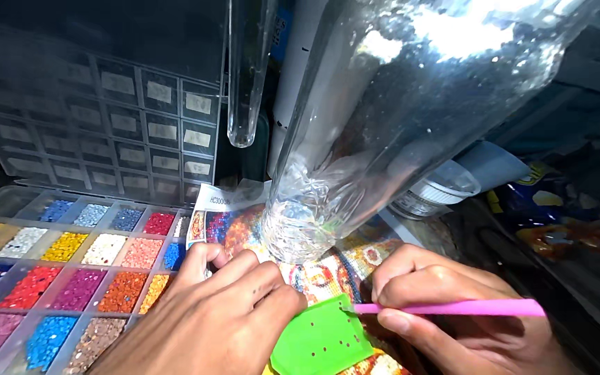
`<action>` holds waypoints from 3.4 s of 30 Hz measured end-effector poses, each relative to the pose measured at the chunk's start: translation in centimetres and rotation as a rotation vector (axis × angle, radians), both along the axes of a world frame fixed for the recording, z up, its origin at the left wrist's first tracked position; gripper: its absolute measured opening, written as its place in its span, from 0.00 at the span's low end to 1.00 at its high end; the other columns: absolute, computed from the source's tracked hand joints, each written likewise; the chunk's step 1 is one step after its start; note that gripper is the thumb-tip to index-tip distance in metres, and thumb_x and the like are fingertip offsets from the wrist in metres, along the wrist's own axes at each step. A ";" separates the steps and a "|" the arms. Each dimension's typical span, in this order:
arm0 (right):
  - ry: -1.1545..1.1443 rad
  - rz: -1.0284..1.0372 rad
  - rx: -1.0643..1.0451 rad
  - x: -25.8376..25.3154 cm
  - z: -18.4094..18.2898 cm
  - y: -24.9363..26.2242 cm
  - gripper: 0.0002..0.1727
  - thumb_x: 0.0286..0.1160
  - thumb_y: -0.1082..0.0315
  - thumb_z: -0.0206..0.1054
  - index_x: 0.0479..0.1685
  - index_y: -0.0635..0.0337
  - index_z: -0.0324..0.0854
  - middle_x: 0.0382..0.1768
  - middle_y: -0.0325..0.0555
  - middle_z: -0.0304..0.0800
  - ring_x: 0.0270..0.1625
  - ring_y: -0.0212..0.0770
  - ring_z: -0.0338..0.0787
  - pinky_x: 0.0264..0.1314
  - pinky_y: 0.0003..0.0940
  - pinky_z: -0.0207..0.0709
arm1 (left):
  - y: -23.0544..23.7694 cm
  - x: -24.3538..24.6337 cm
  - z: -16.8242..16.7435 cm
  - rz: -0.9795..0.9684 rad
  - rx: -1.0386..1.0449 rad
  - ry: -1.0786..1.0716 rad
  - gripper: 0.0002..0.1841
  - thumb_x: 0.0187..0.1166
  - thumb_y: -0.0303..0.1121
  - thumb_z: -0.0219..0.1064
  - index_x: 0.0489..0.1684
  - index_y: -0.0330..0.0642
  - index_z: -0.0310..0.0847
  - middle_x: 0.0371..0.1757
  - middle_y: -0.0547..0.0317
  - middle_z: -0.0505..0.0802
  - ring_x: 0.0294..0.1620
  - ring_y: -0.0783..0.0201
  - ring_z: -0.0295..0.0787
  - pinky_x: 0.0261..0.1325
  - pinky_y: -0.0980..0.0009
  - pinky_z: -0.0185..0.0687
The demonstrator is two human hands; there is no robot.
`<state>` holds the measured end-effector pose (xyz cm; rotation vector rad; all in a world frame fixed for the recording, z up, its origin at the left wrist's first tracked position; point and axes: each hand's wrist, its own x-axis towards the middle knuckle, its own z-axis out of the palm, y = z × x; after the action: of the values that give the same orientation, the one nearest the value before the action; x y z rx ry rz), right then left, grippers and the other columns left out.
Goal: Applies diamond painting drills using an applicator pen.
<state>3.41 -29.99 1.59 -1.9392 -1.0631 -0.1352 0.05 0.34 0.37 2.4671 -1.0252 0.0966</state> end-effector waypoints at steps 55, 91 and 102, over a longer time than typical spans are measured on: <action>0.385 0.285 0.002 -3.3 1.6 2.4 0.08 0.80 0.68 0.70 0.39 0.66 0.82 0.43 0.54 0.86 0.49 0.43 0.92 0.54 0.40 0.90 | -0.3 0.1 0.1 0.032 0.223 -0.143 0.41 0.61 0.74 0.58 0.72 0.59 0.77 0.51 0.65 0.84 0.52 0.57 0.80 0.53 0.49 0.64; 0.307 0.227 -0.034 -2.4 0.9 2.9 0.05 0.81 0.70 0.68 0.40 0.63 0.82 0.42 0.49 0.86 0.47 0.36 0.90 0.48 0.29 0.88 | -0.3 0.2 -0.4 0.040 0.197 -0.232 0.40 0.59 0.72 0.60 0.69 0.56 0.79 0.49 0.64 0.85 0.49 0.56 0.81 0.51 0.49 0.66; 0.272 0.208 -0.047 -2.5 0.7 2.9 0.05 0.83 0.69 0.67 0.42 0.62 0.82 0.41 0.47 0.86 0.47 0.33 0.89 0.47 0.25 0.85 | -0.4 0.2 -0.5 0.046 0.203 -0.249 0.40 0.57 0.72 0.60 0.69 0.58 0.79 0.50 0.65 0.85 0.51 0.57 0.82 0.51 0.49 0.67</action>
<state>0.94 -27.08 2.32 -1.8129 -1.0822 0.2644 0.25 -0.04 -0.12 2.7144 -1.1286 0.3382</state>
